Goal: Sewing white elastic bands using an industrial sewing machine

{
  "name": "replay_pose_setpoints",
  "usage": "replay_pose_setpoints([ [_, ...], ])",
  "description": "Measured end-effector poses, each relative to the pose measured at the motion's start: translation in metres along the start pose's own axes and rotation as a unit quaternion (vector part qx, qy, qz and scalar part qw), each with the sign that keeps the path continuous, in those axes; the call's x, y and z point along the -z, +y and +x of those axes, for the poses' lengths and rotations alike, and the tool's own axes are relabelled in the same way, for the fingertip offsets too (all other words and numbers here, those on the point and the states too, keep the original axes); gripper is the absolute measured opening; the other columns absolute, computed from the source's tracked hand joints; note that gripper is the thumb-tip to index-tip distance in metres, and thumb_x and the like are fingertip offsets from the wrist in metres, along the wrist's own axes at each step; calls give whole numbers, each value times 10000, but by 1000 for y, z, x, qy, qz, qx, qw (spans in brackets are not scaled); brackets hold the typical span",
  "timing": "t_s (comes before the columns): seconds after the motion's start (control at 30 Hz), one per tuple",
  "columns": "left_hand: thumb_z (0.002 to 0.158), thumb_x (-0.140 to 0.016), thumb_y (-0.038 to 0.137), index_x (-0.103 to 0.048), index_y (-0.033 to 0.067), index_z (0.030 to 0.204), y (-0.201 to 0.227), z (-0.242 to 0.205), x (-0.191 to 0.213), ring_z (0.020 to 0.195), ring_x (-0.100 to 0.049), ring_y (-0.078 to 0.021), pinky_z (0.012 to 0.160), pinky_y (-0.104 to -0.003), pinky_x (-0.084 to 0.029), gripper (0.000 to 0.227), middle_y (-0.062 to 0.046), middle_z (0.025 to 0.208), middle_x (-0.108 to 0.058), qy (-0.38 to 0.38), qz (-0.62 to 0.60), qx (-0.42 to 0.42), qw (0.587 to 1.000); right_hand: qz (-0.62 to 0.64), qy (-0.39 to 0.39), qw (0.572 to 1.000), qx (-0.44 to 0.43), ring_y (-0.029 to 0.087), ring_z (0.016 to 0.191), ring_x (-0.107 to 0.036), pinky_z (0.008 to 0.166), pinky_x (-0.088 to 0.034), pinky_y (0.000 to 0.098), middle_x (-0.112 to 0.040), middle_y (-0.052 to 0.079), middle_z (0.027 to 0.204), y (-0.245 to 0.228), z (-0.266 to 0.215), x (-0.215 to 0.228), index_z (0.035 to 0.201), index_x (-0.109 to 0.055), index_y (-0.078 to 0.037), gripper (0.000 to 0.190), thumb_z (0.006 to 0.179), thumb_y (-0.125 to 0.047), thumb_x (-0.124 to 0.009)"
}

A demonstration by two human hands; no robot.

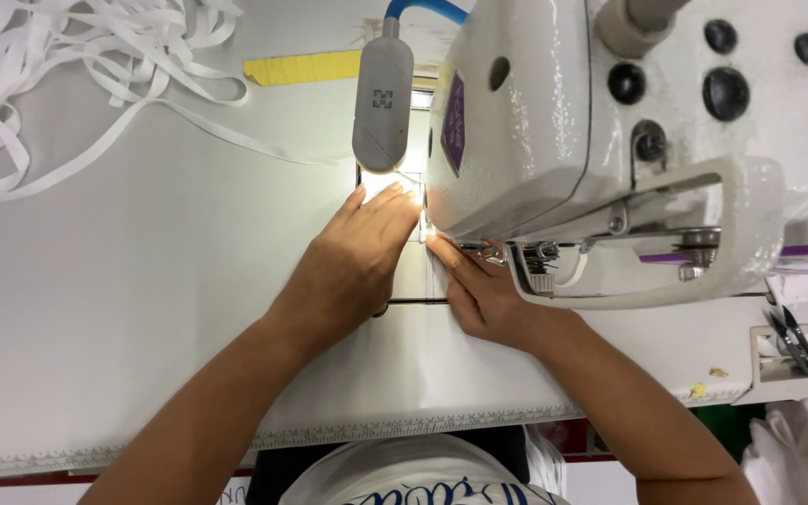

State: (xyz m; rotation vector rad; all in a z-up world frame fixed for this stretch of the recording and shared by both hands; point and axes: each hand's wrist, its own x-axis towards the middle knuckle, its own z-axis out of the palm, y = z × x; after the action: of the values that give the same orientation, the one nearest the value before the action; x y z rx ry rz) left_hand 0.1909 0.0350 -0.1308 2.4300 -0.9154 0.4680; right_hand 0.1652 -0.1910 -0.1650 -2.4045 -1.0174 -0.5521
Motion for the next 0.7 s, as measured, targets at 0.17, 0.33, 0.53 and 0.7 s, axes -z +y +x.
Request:
replay_pose_setpoints([
  [0.17, 962, -592, -17, -630, 79, 1278, -12, 0, 10, 1316, -607, -325, 1141, -522, -427, 332, -113, 1260, -679, -38, -22, -54, 998, -16, -7, 1000, -5, 294, 595, -643, 572, -522, 348, -593, 92, 658, -6, 11, 15, 1195, -755, -31, 348, 926, -84, -540],
  [0.33, 682, -690, -106, -600, 13, 1238, -13, 6, 27, 1308, -579, -370, 1111, -529, -460, 576, -162, 1297, -637, -88, -8, -113, 990, -61, -108, 991, -45, 193, 589, -526, 611, -472, 345, -517, 11, 653, -8, 8, 32, 1083, -508, -76, 107, 998, -140, -519],
  [0.53, 514, -887, 148, -600, 31, 1291, -10, 5, 24, 1348, -556, -325, 1126, -561, -443, 836, -116, 1346, -620, -115, 84, -120, 983, -218, -12, 976, 27, 153, 619, -490, 560, -407, 306, -558, -1, 718, -14, 15, 38, 732, -550, -153, 249, 976, -164, -599],
  [0.7, 776, -572, -76, -646, 12, 1214, -8, 10, 27, 1267, -618, -301, 1084, -535, -499, 453, -115, 1248, -665, -64, 94, -156, 981, -257, -13, 965, 45, 118, 586, -408, 534, -344, 298, -418, -44, 652, -12, 11, 34, 686, -451, -195, 335, 978, -164, -611],
])
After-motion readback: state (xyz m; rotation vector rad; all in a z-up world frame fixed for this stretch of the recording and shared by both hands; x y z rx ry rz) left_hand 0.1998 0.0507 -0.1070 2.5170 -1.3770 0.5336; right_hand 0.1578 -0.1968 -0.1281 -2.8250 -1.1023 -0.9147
